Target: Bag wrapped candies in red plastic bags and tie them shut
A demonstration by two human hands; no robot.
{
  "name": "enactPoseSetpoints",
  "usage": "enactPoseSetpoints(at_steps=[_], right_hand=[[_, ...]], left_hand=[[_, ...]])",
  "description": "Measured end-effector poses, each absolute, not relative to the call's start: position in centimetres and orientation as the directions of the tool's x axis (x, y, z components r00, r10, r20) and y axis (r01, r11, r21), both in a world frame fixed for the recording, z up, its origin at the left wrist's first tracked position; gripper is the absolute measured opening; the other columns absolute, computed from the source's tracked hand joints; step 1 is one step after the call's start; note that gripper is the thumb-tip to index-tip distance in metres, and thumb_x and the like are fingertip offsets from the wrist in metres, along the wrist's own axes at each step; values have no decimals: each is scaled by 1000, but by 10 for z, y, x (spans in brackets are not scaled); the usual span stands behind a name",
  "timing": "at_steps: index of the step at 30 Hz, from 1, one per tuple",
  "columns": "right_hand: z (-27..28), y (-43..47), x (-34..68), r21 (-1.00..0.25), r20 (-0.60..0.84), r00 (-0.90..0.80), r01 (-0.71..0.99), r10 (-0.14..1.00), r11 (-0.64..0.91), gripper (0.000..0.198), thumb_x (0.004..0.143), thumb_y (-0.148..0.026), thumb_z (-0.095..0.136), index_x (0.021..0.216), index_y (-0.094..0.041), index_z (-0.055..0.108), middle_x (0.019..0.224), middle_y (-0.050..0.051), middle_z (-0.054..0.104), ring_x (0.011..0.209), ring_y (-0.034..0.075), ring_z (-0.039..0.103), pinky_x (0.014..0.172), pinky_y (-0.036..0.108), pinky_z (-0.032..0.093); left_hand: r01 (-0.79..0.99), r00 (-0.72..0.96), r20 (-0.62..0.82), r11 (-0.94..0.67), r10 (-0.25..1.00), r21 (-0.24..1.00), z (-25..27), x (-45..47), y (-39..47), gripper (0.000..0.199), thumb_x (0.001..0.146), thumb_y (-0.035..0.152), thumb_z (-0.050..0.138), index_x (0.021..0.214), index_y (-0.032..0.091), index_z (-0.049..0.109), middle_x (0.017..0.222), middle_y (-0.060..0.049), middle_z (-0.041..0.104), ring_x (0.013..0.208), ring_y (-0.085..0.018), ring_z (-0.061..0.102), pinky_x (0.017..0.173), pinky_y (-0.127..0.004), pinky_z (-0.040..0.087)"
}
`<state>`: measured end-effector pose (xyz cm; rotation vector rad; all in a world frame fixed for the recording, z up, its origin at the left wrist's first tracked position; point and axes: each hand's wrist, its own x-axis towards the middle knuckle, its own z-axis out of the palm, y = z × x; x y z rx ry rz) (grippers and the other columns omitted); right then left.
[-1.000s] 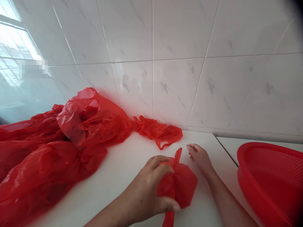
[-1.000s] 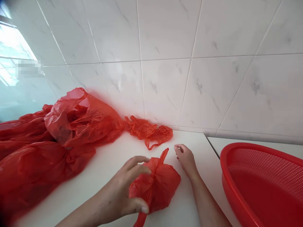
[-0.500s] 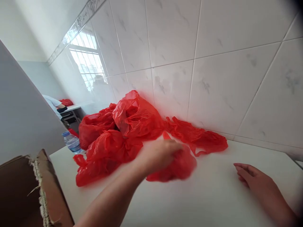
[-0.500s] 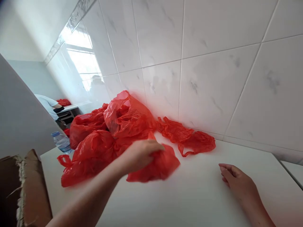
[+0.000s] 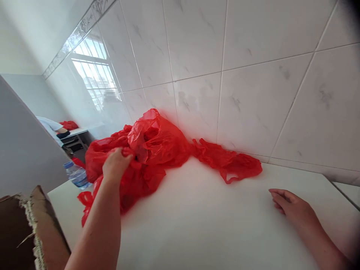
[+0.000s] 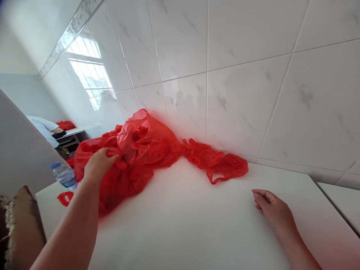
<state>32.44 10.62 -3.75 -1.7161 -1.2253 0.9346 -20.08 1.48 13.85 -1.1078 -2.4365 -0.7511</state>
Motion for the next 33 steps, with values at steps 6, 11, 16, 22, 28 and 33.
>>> enactPoseSetpoints(at_steps=[6, 11, 16, 22, 28, 33], right_hand=[[-31, 100, 315, -864, -59, 266, 469, 962, -182, 44, 70, -49, 53, 100, -21, 65, 83, 5, 68, 76, 22, 64, 64, 32, 47], [-24, 92, 302, -737, -3, 229, 657, 973, -157, 36, 79, -48, 44, 97, -24, 64, 86, 3, 68, 73, 21, 62, 64, 32, 44], [-21, 87, 293, -711, 9, 214, 688, 977, -145, 30, 81, -45, 43, 95, -28, 64, 99, 1, 68, 82, 21, 61, 67, 32, 42], [-18, 85, 291, -742, 51, 210, 662, 976, -103, 28, 83, -41, 43, 95, -26, 63, 100, 1, 67, 87, 20, 60, 71, 32, 42], [-12, 84, 279, -848, 40, 219, 523, 975, -83, 58, 79, -52, 53, 129, -24, 46, 124, 6, 56, 99, 22, 58, 79, 35, 47], [-2, 71, 252, -985, 21, 5, 171, 1000, 20, 87, 68, -52, 70, 140, -23, 29, 128, 8, 54, 113, 24, 54, 89, 37, 48]], left_hand=[[868, -484, 662, 408, 572, 282, 93, -157, 37, 57, 81, 41, 55, 131, 17, 44, 140, -22, 35, 127, -44, 33, 93, -64, 34], [957, 47, 654, -223, 755, 188, 69, -66, 74, 36, 85, 21, 51, 121, 19, 55, 139, -15, 41, 130, -30, 35, 107, -49, 30], [784, 441, 447, -577, 778, 231, 27, 16, 114, 49, 76, 3, 54, 119, 26, 60, 130, -7, 56, 114, -23, 52, 97, -40, 42], [671, 379, 464, -583, 801, 459, 18, 78, 128, 21, 76, 3, 52, 74, 18, 67, 113, -11, 65, 107, -28, 53, 96, -50, 38], [414, 183, 434, -470, 882, 780, 47, 109, 95, 21, 93, 30, 39, 91, 19, 57, 95, -9, 67, 89, -22, 62, 77, -38, 50], [-260, 199, 133, -78, 971, 962, 60, 102, 69, 31, 89, 49, 47, 86, 18, 51, 77, -5, 66, 69, -18, 65, 59, -28, 51]])
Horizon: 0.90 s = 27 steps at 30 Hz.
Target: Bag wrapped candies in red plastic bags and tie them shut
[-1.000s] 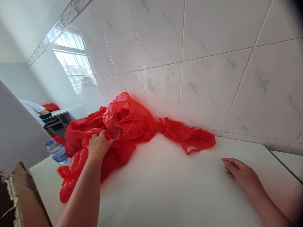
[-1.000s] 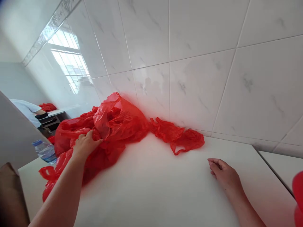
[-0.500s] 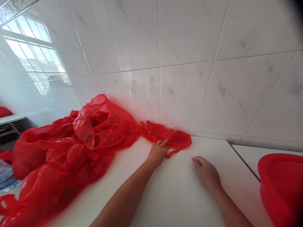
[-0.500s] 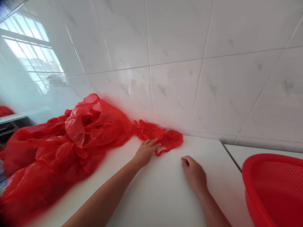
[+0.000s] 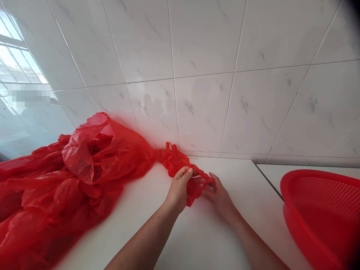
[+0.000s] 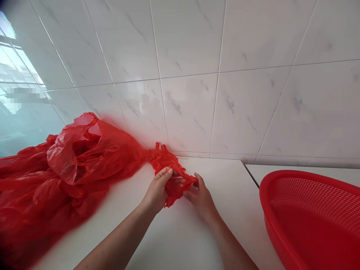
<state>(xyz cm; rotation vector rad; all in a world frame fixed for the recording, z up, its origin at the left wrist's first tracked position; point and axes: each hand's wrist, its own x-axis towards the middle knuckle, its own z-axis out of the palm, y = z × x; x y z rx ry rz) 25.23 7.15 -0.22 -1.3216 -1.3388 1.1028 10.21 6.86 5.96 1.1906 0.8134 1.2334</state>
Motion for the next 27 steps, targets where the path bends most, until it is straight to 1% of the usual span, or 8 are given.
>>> enactPoseSetpoints(at_steps=[3, 7, 12, 19, 21, 23, 25, 27], right_hand=[[0, 64, 235, -997, 72, -83, 19, 994, 74, 64, 73, -44, 68, 127, -23, 41, 110, 6, 63, 94, 20, 62, 79, 34, 51], [-2, 68, 238, -1000, 18, 79, 11, 997, 17, 57, 65, -35, 70, 115, -24, 46, 77, -2, 60, 66, 17, 59, 55, 27, 48], [-4, 84, 283, -999, -22, 235, 33, 972, -30, 46, 61, -29, 64, 105, -19, 53, 77, -2, 58, 63, 13, 56, 60, 27, 48], [22, 74, 284, -987, 37, 378, 157, 925, -24, 26, 75, -39, 58, 92, -20, 60, 83, 1, 59, 70, 14, 57, 62, 27, 45], [35, 60, 262, -968, 160, 319, 238, 934, 84, 22, 82, -43, 54, 87, -22, 59, 77, -2, 59, 68, 13, 55, 63, 25, 44], [42, 45, 237, -895, 331, 123, 355, 936, 270, 20, 88, -39, 48, 84, -22, 58, 76, -2, 59, 70, 12, 55, 64, 23, 43], [41, 35, 215, -723, 425, -146, 539, 893, 432, 16, 91, -27, 44, 85, -21, 58, 80, -1, 61, 72, 11, 56, 64, 22, 42], [33, 32, 205, -468, 343, -299, 768, 890, 438, 18, 85, -11, 45, 85, -21, 59, 76, -1, 61, 67, 12, 55, 57, 22, 37]], left_hand=[[-580, 219, -12, 140, 976, 803, 61, 90, 61, 25, 83, 41, 61, 82, 17, 54, 75, -2, 64, 63, -14, 64, 57, -24, 51], [-647, 77, -13, 60, 997, 760, 69, 57, 59, 20, 81, 33, 64, 77, 15, 56, 69, 0, 61, 49, -8, 54, 39, -16, 39], [-666, -223, 23, -169, 975, 727, 83, -3, 59, 11, 82, 24, 59, 76, 16, 56, 76, 1, 64, 47, -4, 49, 39, -13, 37], [-615, -282, -107, -94, 954, 783, 59, -19, 50, 8, 76, 17, 64, 83, 15, 61, 76, -1, 64, 58, -11, 61, 46, -18, 47], [-605, -276, -133, -64, 952, 794, 53, -13, 48, 10, 75, 17, 64, 85, 14, 62, 80, -2, 65, 60, -12, 62, 48, -20, 49], [-596, -266, -147, -43, 953, 802, 50, -7, 46, 11, 75, 18, 65, 84, 13, 62, 79, -2, 65, 60, -12, 62, 48, -20, 50], [-587, -237, -142, -26, 961, 809, 52, -3, 43, 11, 75, 21, 66, 82, 14, 61, 74, -1, 63, 57, -11, 59, 45, -19, 47], [-584, -203, -112, -28, 973, 812, 57, -5, 40, 13, 76, 25, 66, 75, 15, 58, 65, 2, 57, 50, -8, 52, 41, -16, 41]])
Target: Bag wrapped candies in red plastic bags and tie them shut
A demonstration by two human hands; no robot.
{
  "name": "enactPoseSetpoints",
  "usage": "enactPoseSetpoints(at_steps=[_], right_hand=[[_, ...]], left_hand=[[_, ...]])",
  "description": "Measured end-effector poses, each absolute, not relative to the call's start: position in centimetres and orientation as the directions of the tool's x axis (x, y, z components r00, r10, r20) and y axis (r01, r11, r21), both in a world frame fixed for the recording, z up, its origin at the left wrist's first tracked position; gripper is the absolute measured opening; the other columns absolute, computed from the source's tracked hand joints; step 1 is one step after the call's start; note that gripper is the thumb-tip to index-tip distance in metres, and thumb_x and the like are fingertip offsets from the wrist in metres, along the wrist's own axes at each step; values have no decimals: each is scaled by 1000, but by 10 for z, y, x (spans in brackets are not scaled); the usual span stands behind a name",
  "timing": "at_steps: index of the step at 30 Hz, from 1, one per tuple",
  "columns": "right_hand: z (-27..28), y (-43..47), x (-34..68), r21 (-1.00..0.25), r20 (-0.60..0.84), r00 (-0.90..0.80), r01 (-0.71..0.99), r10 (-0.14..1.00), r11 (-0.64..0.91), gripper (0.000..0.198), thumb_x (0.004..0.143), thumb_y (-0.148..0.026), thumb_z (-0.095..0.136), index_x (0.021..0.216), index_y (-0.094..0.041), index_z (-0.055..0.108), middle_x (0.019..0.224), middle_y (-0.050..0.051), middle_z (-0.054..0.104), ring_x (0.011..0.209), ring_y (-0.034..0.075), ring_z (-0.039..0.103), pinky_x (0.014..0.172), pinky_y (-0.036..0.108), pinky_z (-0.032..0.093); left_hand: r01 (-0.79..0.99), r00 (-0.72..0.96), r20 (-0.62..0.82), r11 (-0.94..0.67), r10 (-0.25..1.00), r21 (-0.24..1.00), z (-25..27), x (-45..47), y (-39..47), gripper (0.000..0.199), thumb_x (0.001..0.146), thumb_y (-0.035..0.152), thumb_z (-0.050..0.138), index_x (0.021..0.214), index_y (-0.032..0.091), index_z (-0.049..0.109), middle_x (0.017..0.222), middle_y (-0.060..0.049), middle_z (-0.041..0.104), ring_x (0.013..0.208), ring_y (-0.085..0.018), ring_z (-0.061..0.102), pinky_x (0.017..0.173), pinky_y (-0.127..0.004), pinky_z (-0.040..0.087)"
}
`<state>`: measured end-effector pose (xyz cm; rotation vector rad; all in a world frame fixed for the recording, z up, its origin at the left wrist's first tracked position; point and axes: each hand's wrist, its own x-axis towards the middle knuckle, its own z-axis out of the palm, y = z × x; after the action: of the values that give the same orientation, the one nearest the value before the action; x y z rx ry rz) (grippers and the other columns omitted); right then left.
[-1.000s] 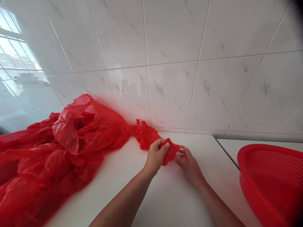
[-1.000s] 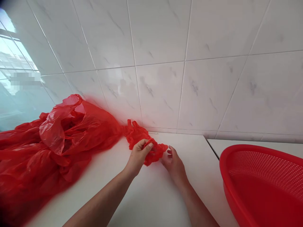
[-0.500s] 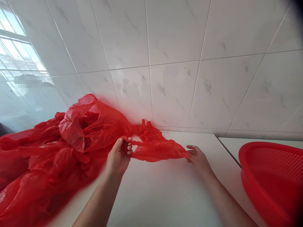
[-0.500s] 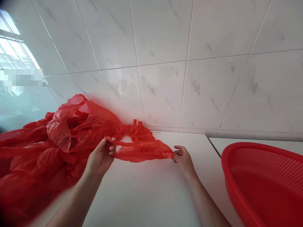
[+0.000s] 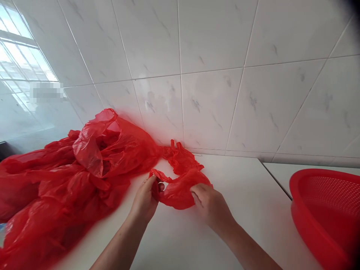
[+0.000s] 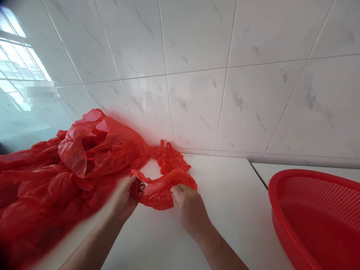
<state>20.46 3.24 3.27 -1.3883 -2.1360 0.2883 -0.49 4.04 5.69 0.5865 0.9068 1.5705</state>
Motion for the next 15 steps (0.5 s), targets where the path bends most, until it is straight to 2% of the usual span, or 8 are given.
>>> enactPoseSetpoints(at_steps=[2, 3, 6, 10, 12, 13, 14, 15], right_hand=[[22, 37, 206, -254, 231, -268, 911, 935, 324, 23, 76, -1, 45, 82, -18, 60, 70, 0, 59, 56, 12, 52, 49, 24, 29], [17, 40, 210, -208, 204, -221, 942, 954, 263, 24, 75, 0, 45, 81, -17, 60, 70, 2, 59, 53, 12, 51, 46, 25, 25], [12, 49, 225, -189, 236, -149, 962, 960, 196, 27, 78, -6, 49, 101, -16, 60, 94, 8, 62, 63, 15, 56, 47, 25, 26], [14, 49, 233, -95, 323, -172, 973, 931, 212, 65, 65, -11, 67, 126, -23, 50, 115, 11, 55, 86, 21, 55, 61, 27, 38], [13, 48, 231, -85, 323, -168, 975, 931, 205, 72, 61, -10, 67, 129, -24, 49, 117, 12, 54, 88, 23, 54, 65, 29, 39], [12, 47, 229, -81, 324, -170, 975, 931, 206, 73, 60, -11, 67, 130, -23, 48, 118, 13, 53, 90, 23, 53, 67, 30, 40], [10, 47, 226, -74, 327, -174, 975, 929, 209, 72, 60, -12, 66, 130, -23, 49, 120, 14, 52, 92, 24, 53, 69, 32, 40], [9, 47, 223, -68, 330, -182, 974, 926, 215, 70, 61, -13, 66, 128, -23, 51, 121, 14, 52, 94, 25, 52, 72, 33, 40]], left_hand=[[-602, -189, -67, -62, 980, 796, 63, -12, 38, 20, 76, 27, 66, 68, 16, 52, 57, 5, 48, 44, -5, 42, 38, -14, 34], [-613, -195, -47, -84, 980, 786, 66, -17, 38, 22, 76, 27, 66, 66, 17, 50, 54, 6, 44, 42, -5, 38, 37, -14, 31], [-602, -221, -38, -106, 975, 791, 67, -31, 39, 20, 74, 25, 67, 69, 17, 50, 53, 7, 38, 42, -4, 33, 37, -14, 27], [-364, -343, -26, -107, 939, 925, 63, -31, 34, 17, 74, 29, 66, 82, 19, 55, 67, 3, 51, 52, -7, 45, 46, -17, 36], [-14, -515, 250, -300, 820, 954, 69, -20, 18, 26, 75, 28, 66, 98, 21, 57, 90, -3, 60, 72, -13, 56, 60, -23, 47], [223, -528, 478, -429, 702, 876, 75, -12, 7, 32, 74, 26, 67, 104, 23, 56, 102, -5, 60, 85, -17, 59, 69, -28, 49], [449, -438, 703, -542, 560, 711, 82, -2, -6, 38, 73, 23, 68, 108, 25, 56, 112, -6, 58, 96, -20, 58, 78, -32, 50], [601, -242, 874, -642, 422, 476, 89, 9, -19, 41, 69, 19, 71, 107, 25, 57, 114, -7, 59, 101, -24, 58, 82, -37, 50]])
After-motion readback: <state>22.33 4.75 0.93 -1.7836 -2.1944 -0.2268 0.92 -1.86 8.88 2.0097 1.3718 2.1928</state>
